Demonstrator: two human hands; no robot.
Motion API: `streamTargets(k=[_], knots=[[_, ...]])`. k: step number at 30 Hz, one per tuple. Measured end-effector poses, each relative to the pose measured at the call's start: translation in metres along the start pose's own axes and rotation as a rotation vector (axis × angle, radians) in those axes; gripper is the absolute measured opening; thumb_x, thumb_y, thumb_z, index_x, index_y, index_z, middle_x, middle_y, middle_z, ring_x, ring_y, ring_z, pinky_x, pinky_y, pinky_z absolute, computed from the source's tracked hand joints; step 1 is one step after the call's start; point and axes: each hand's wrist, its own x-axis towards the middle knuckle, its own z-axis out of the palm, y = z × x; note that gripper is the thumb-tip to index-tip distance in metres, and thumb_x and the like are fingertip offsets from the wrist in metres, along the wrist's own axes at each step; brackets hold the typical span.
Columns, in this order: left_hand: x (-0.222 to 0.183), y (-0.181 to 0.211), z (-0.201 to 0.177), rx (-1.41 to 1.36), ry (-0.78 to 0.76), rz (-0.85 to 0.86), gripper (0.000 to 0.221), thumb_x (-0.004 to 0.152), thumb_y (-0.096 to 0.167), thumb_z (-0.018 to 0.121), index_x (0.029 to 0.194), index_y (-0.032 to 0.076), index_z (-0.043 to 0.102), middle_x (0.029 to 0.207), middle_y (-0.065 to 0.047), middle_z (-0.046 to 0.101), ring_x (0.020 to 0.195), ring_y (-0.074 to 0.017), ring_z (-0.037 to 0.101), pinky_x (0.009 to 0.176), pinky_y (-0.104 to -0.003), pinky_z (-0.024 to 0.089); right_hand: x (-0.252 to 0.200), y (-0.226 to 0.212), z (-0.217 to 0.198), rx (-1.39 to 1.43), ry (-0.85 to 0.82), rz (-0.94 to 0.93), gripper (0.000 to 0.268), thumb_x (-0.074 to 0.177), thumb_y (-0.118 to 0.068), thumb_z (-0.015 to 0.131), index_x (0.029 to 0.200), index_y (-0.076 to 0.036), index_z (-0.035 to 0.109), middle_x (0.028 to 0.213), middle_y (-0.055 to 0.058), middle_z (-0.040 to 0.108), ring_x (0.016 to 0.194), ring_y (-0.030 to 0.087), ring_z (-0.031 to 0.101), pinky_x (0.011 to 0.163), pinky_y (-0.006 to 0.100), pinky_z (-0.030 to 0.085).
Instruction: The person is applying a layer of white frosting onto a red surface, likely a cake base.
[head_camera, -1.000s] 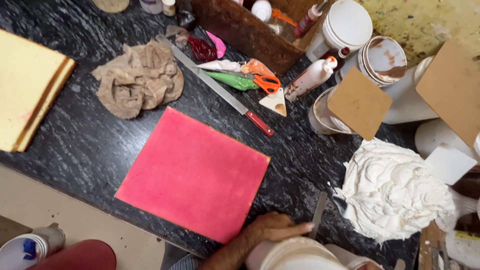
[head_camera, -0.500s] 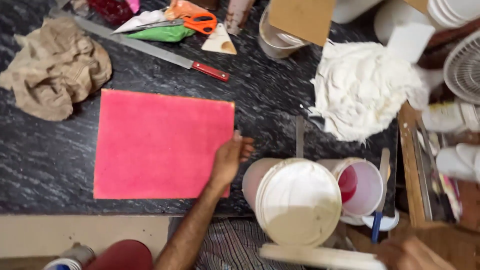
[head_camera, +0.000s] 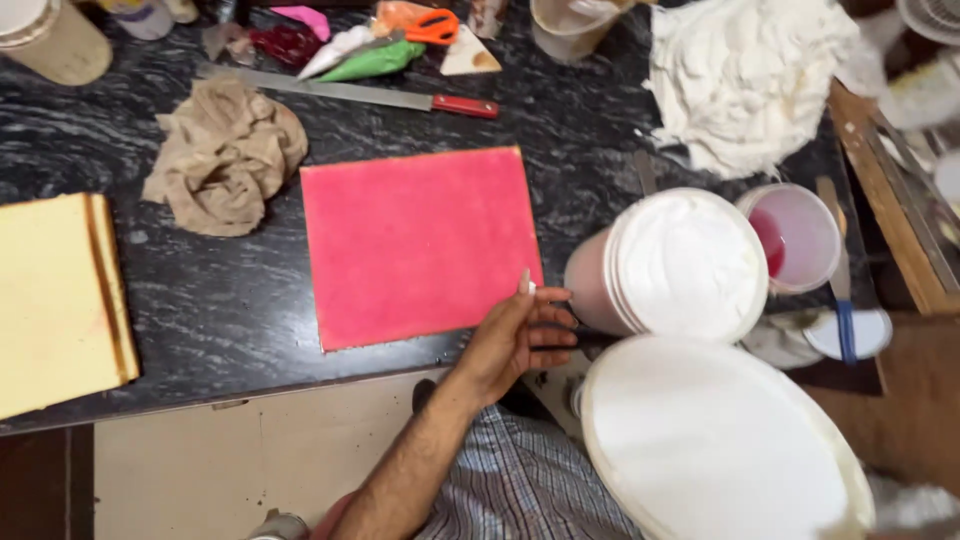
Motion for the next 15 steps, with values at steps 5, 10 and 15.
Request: streamTargets(k=[5, 10, 15], knots=[[-0.044, -0.002, 0.02, -0.141, -0.344, -0.16, 0.063, 0.111, 0.049, 0.041, 0.15, 0.0, 0.045, 0.137, -0.017, 0.062, 0.114, -0.0297, 0.066, 0.09, -0.045, 0.057, -0.042, -0.041, -0.006, -0.129, 0.089, 0.003, 0.014, 0.075, -0.02, 0.067, 0.089, -0.018, 0.068, 0.092, 0.002, 0.065, 0.091, 0.024, 0.066, 0.089, 0.045, 0.055], [-0.066, 0.014, 0.041, -0.206, -0.336, -0.12, 0.064, 0.104, 0.029, 0.05, 0.157, -0.002, 0.036, 0.149, -0.017, 0.057, 0.128, -0.0243, 0.064, 0.103, -0.04, 0.056, 0.067, -0.096, -0.002, -0.208, 0.398, 0.105, 0.023, 0.075, -0.014, 0.079, 0.095, -0.015, 0.07, 0.098, 0.005, 0.065, 0.095, 0.03, 0.068, 0.091, 0.046, 0.061], [-0.038, 0.032, 0.031, -0.096, -0.207, 0.042, 0.061, 0.101, 0.015, 0.056, 0.156, 0.0, 0.034, 0.144, -0.017, 0.057, 0.124, -0.0262, 0.062, 0.097, -0.041, 0.057, 0.036, -0.057, 0.035, -0.218, 0.574, 0.317, 0.021, 0.075, -0.015, 0.086, 0.09, -0.015, 0.071, 0.096, 0.006, 0.065, 0.092, 0.027, 0.066, 0.087, 0.042, 0.059]])
